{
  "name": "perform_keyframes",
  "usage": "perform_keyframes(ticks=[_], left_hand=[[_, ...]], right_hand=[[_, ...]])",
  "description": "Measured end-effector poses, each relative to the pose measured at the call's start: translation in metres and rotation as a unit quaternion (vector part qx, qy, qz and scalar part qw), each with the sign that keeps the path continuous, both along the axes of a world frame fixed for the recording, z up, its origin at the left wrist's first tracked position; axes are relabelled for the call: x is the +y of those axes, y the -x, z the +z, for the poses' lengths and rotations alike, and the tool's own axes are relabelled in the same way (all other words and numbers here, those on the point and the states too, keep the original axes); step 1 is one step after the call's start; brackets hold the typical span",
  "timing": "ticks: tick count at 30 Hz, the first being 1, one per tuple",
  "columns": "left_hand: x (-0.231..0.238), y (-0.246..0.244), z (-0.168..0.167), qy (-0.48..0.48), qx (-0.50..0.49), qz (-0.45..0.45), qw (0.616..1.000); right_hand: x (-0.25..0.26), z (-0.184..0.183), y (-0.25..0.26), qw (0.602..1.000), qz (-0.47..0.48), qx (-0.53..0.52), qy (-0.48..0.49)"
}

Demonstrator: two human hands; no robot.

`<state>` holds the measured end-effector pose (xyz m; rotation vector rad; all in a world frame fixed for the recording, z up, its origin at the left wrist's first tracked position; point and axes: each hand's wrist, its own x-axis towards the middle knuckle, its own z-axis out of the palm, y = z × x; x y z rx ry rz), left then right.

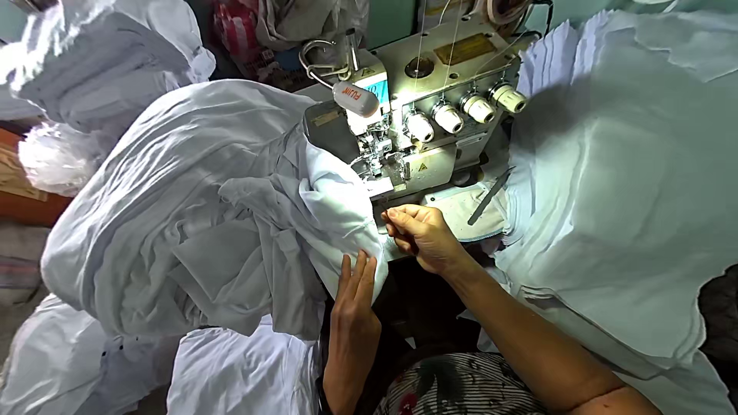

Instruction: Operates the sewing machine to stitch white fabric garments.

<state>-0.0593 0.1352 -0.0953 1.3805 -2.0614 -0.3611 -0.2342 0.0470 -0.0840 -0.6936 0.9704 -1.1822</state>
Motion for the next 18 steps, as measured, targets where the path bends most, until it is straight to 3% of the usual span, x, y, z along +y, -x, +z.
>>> perform_keyframes(ticks=[14,18], left_hand=[[0.016,-0.005,-0.005,-0.005,0.003,0.003,1.000],[0.012,-0.013,-0.010,-0.007,0.096,-0.002,0.995]], right_hand=[[-0.010,0.017,-0.029,0.999,-0.021,-0.001,0.033],[-0.008,0.018,-0.015,0.998,-0.032,0.011,0.053]])
